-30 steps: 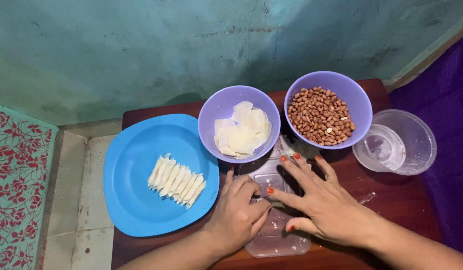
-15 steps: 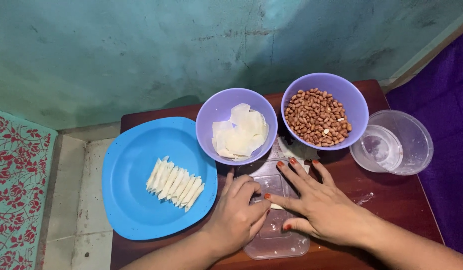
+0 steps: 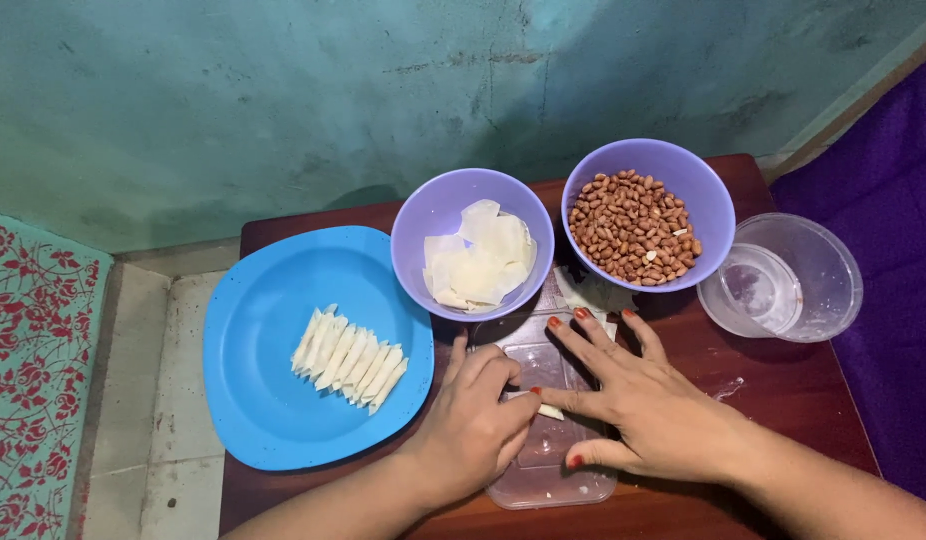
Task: A person is manually preparing peanut rolls by wrapping individual peanuts in small squares of dough.
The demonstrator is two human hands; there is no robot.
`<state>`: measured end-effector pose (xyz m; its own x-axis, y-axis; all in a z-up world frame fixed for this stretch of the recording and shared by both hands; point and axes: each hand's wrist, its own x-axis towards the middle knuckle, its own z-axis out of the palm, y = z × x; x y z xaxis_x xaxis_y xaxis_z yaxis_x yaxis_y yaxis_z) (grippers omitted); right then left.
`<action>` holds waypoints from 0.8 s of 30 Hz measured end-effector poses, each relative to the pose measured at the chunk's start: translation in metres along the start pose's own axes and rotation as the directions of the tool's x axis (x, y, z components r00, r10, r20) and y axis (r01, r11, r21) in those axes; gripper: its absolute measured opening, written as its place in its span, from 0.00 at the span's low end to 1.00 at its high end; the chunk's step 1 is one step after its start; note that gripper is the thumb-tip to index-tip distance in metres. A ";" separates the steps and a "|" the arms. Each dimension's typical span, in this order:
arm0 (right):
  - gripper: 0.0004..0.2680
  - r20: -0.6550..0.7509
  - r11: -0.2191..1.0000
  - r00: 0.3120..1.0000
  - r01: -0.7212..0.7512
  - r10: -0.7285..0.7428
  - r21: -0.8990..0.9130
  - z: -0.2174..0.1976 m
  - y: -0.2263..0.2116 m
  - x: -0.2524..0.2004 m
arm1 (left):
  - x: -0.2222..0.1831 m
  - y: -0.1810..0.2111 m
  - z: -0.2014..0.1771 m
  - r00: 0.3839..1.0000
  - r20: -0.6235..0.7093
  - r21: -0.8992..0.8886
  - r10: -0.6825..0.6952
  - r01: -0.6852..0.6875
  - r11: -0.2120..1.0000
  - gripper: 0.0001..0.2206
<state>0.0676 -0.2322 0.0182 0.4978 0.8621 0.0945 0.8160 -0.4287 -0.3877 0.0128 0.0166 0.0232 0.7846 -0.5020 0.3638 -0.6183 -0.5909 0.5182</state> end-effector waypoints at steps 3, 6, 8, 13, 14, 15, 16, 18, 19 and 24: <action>0.24 -0.026 0.998 0.999 -0.023 0.022 -0.063 0.002 -0.001 0.000 | 0.001 0.001 0.001 0.999 -0.040 0.024 0.011 -0.010 1.000 0.04; 0.24 -0.056 0.992 0.998 -0.041 0.034 -0.122 0.008 0.001 0.000 | 0.010 0.004 -0.005 0.995 -0.098 0.011 0.031 -0.030 0.999 0.03; 0.23 -0.060 0.989 0.997 -0.056 0.048 -0.139 0.013 0.005 0.000 | 0.014 0.003 -0.006 0.992 -0.120 0.007 0.046 -0.045 0.999 0.04; 0.24 -0.117 0.984 0.990 -0.093 0.076 -0.151 0.014 0.003 0.005 | 0.016 0.003 -0.007 0.987 -0.137 0.053 0.082 -0.075 0.996 0.07; 0.23 -0.137 0.992 0.987 -0.094 0.081 -0.088 0.011 0.001 0.007 | 0.015 0.004 -0.008 0.988 -0.135 0.056 0.075 -0.068 0.996 0.07; 0.22 -0.157 0.995 0.984 -0.093 0.088 -0.024 0.009 -0.002 0.009 | 0.014 0.004 -0.008 0.989 -0.134 0.058 0.067 -0.060 0.997 0.06; 0.22 -0.157 0.996 0.984 -0.091 0.086 -0.025 0.007 -0.003 0.010 | 0.014 0.005 -0.009 0.989 -0.136 0.059 0.067 -0.059 0.997 0.06; 0.17 -0.173 0.998 0.984 -0.027 0.037 0.060 0.003 -0.006 0.011 | 0.012 0.006 -0.010 0.991 -0.121 0.047 0.065 -0.060 0.997 0.03; 0.17 -0.172 0.998 0.984 -0.027 0.037 0.059 0.004 -0.005 0.011 | 0.011 0.006 -0.009 0.990 -0.122 0.045 0.065 -0.060 0.997 0.03; 0.17 -0.122 0.999 0.992 -0.035 0.038 0.024 0.009 -0.002 0.010 | 0.007 0.004 -0.007 0.997 -0.064 0.069 0.044 -0.040 0.997 0.04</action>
<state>0.0691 -0.2202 0.0119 0.5605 0.8058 0.1913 0.7907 -0.4519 -0.4130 0.0162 0.0152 0.0333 0.7576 -0.4863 0.4353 -0.6508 -0.6128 0.4482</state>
